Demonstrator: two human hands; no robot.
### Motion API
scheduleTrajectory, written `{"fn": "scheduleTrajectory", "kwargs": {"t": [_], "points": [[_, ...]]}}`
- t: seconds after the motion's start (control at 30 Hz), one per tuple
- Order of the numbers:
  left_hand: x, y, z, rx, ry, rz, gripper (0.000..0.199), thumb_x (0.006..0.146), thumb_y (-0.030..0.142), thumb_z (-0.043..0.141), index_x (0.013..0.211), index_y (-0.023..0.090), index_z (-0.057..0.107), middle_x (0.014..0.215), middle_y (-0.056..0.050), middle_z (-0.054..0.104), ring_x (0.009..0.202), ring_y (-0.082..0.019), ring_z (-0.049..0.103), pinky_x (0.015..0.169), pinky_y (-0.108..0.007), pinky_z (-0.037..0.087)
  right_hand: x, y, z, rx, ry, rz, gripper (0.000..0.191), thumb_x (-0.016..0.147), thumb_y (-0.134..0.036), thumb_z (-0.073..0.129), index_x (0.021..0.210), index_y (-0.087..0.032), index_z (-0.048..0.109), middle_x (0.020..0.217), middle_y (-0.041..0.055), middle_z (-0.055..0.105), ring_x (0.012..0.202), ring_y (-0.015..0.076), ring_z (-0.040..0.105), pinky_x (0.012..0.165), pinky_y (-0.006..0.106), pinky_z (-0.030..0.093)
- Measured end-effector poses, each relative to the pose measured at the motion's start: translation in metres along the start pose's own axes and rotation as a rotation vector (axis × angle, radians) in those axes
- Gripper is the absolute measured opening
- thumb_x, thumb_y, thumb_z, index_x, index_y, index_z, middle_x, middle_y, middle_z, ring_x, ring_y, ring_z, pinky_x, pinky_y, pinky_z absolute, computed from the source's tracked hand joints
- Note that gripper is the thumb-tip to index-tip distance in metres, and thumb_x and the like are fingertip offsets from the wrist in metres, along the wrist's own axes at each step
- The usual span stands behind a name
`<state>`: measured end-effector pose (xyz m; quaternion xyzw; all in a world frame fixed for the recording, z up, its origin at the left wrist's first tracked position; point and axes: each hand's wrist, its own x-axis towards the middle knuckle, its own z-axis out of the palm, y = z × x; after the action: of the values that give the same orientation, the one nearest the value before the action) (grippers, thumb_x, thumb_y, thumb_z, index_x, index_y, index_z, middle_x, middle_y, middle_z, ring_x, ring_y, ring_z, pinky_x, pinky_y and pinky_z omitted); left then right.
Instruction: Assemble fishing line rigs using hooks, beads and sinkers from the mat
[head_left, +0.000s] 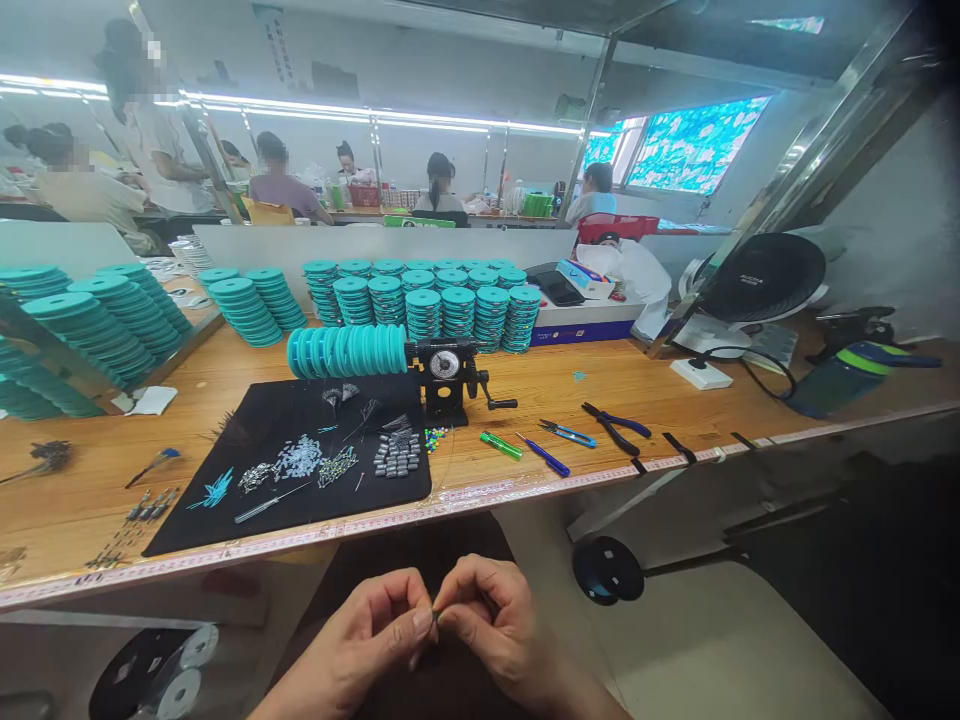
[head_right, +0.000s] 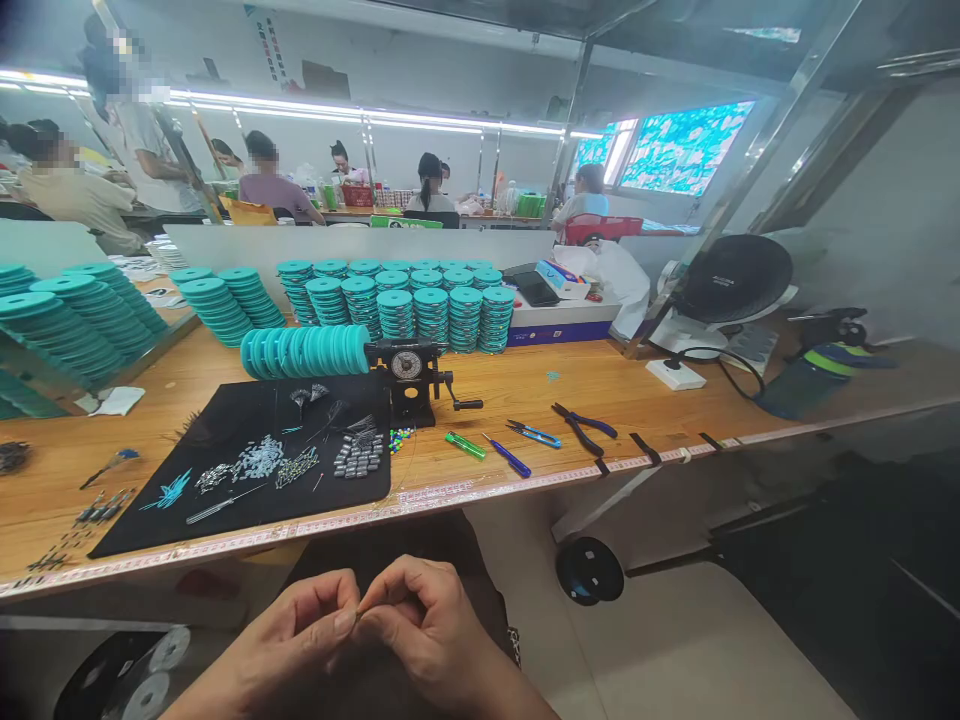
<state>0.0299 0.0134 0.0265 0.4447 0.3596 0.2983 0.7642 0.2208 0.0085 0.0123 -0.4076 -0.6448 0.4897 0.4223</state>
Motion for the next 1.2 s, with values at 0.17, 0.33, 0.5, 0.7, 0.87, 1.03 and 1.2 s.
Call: {"fn": "scheduleTrajectory", "kwargs": {"t": [0.17,0.33,0.5,0.7,0.87,1.03,1.2], "points": [[-0.001,0.005,0.003,-0.107,-0.065,-0.062,0.038,0.08,0.049,0.072,0.071,0.017,0.055,0.065,0.003,0.049,0.059,-0.01,0.034,0.054,-0.021,0.025,0.003,-0.005,-0.009,-0.074,-0.015,-0.102,0.009,0.085,-0.027,0.069,0.079,-0.021,0.072,0.063,-0.0036,0.055,0.057,0.0107,0.046,0.055,0.023,0.034],[0.002,0.002,0.004,-0.145,-0.069,-0.006,0.038,0.081,0.047,0.072,0.067,0.015,0.056,0.065,0.003,0.048,0.06,-0.01,0.035,0.056,-0.021,0.028,-0.001,-0.005,-0.008,-0.071,0.012,-0.078,0.009,0.087,-0.024,0.064,0.08,-0.021,0.069,0.068,-0.0014,0.06,0.061,0.0128,0.05,0.057,0.023,0.037],[0.005,-0.006,0.006,-0.137,-0.016,0.012,0.041,0.075,0.051,0.076,0.064,0.015,0.057,0.062,0.002,0.049,0.059,-0.01,0.036,0.055,-0.022,0.028,-0.004,0.0,0.002,0.038,0.047,0.005,0.019,0.088,-0.036,0.062,0.08,-0.02,0.066,0.068,-0.0001,0.059,0.06,0.0133,0.048,0.055,0.024,0.037],[0.002,-0.004,0.007,-0.128,0.054,0.023,0.037,0.075,0.048,0.077,0.068,0.016,0.06,0.059,0.004,0.051,0.057,-0.009,0.036,0.054,-0.02,0.026,-0.003,-0.001,0.005,0.024,0.055,-0.025,0.021,0.09,-0.038,0.059,0.082,-0.02,0.063,0.063,-0.0018,0.056,0.05,0.0104,0.039,0.048,0.023,0.031],[-0.001,0.02,0.0,0.02,-0.082,-0.029,0.037,0.087,0.049,0.064,0.076,0.013,0.067,0.068,-0.002,0.065,0.06,-0.01,0.047,0.063,-0.022,0.035,0.001,-0.006,-0.004,-0.227,-0.012,-0.198,0.006,0.088,-0.022,0.06,0.082,-0.022,0.062,0.07,-0.0006,0.059,0.064,0.014,0.052,0.059,0.025,0.038],[0.008,0.02,-0.01,-0.135,-0.188,-0.188,0.032,0.074,0.043,0.079,0.073,0.013,0.067,0.067,-0.006,0.072,0.053,-0.011,0.057,0.054,-0.021,0.039,0.01,-0.01,-0.012,-0.373,-0.109,-0.442,0.003,0.089,-0.02,0.06,0.086,-0.022,0.06,0.068,-0.0006,0.062,0.062,0.0148,0.053,0.063,0.029,0.036],[0.011,0.004,-0.016,-0.267,-0.205,-0.296,0.031,0.07,0.038,0.084,0.07,0.012,0.069,0.062,-0.006,0.071,0.046,-0.008,0.057,0.048,-0.018,0.038,0.012,-0.013,-0.014,-0.409,-0.176,-0.512,0.004,0.092,-0.019,0.058,0.088,-0.021,0.059,0.07,-0.0004,0.064,0.062,0.014,0.053,0.064,0.029,0.035]]}}
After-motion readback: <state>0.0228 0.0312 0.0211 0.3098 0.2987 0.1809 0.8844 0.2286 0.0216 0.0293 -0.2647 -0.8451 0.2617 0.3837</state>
